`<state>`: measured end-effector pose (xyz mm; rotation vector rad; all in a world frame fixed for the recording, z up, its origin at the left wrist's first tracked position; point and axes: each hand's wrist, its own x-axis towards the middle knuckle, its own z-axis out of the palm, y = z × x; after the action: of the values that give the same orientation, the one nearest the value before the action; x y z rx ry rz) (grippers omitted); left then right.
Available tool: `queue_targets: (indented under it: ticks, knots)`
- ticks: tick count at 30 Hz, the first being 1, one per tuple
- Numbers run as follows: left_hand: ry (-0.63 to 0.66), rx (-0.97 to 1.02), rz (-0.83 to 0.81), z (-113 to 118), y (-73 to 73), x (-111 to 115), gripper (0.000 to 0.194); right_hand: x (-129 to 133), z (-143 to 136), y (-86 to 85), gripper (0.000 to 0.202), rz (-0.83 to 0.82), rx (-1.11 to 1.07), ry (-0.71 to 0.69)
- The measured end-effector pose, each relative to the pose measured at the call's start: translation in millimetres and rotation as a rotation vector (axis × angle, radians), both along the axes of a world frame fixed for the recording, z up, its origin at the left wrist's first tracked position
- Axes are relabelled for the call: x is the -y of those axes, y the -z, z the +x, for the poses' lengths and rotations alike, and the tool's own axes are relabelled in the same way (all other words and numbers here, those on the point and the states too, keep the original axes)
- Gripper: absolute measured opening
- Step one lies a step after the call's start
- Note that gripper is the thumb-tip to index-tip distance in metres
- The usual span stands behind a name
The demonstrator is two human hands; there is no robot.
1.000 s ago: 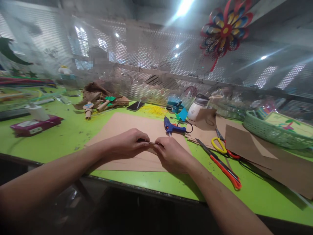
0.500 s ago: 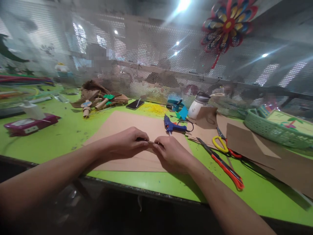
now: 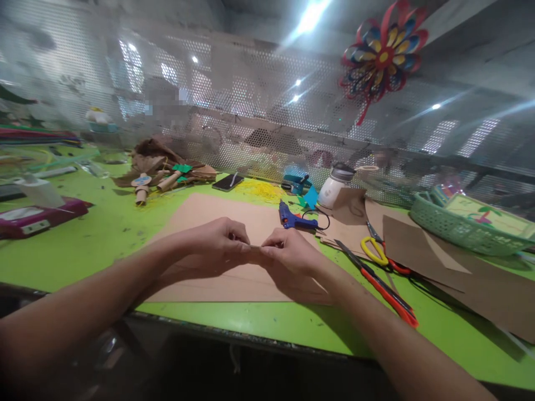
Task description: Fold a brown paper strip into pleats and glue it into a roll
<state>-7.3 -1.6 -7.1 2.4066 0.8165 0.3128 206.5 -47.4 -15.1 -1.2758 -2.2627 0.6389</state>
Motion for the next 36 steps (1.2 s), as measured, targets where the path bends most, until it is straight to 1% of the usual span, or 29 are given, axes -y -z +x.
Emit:
queue_targets:
  ticks: [3, 6, 9, 11, 13, 16, 20, 23, 26, 29, 33, 36]
  knots:
    - [0.029, -0.014, -0.024, -2.5, -0.5, -5.2, 0.031, -9.0, -1.4, -8.0, 0.017, -0.061, -0.003, -0.031]
    - [0.022, -0.017, -0.069, -5.9, 1.0, -9.6, 0.03, -14.7, -3.1, -13.6, 0.019, -0.179, -0.044, -0.043]
    - [0.022, 0.001, -0.1, -8.9, 3.6, -13.8, 0.031, -18.7, -3.0, -10.6, 0.021, -0.311, -0.153, -0.059]
    - [0.034, -0.013, -0.104, -10.4, 4.3, -15.6, 0.031, -20.0, -2.7, -5.6, 0.021, -0.349, -0.201, -0.077]
    - [0.049, -0.049, -0.118, -11.4, 3.7, -16.3, 0.029, -19.8, -3.2, -1.8, 0.02, -0.335, -0.184, -0.094]
    - [0.05, -0.094, -0.131, -11.7, 1.8, -16.5, 0.025, -16.8, -5.8, -1.5, 0.017, -0.247, -0.107, -0.097]
    - [0.037, -0.16, -0.092, -12.0, -0.1, -17.7, 0.019, -9.7, -11.0, -4.9, 0.014, -0.124, -0.027, -0.054]
    - [0.054, -0.192, -0.059, -13.6, 0.2, -19.5, 0.021, -5.7, -13.8, -3.2, 0.013, -0.079, 0.024, -0.025]
    - [0.08, -0.197, -0.006, -15.2, 1.3, -21.0, 0.024, -6.0, -14.7, 1.3, 0.013, -0.076, 0.013, -0.012]
    - [0.09, -0.208, 0.02, -15.2, 0.8, -19.8, 0.024, -8.9, -14.0, 2.6, 0.013, -0.093, 0.028, -0.027]
    - [0.058, -0.228, 0.036, -13.5, -2.4, -15.2, 0.019, -9.8, -11.3, -3.2, 0.014, -0.092, 0.111, -0.063]
    - [0.048, -0.23, 0.056, -14.2, -4.1, -15.0, 0.019, -8.7, -7.3, -6.2, 0.018, -0.129, 0.106, -0.08]
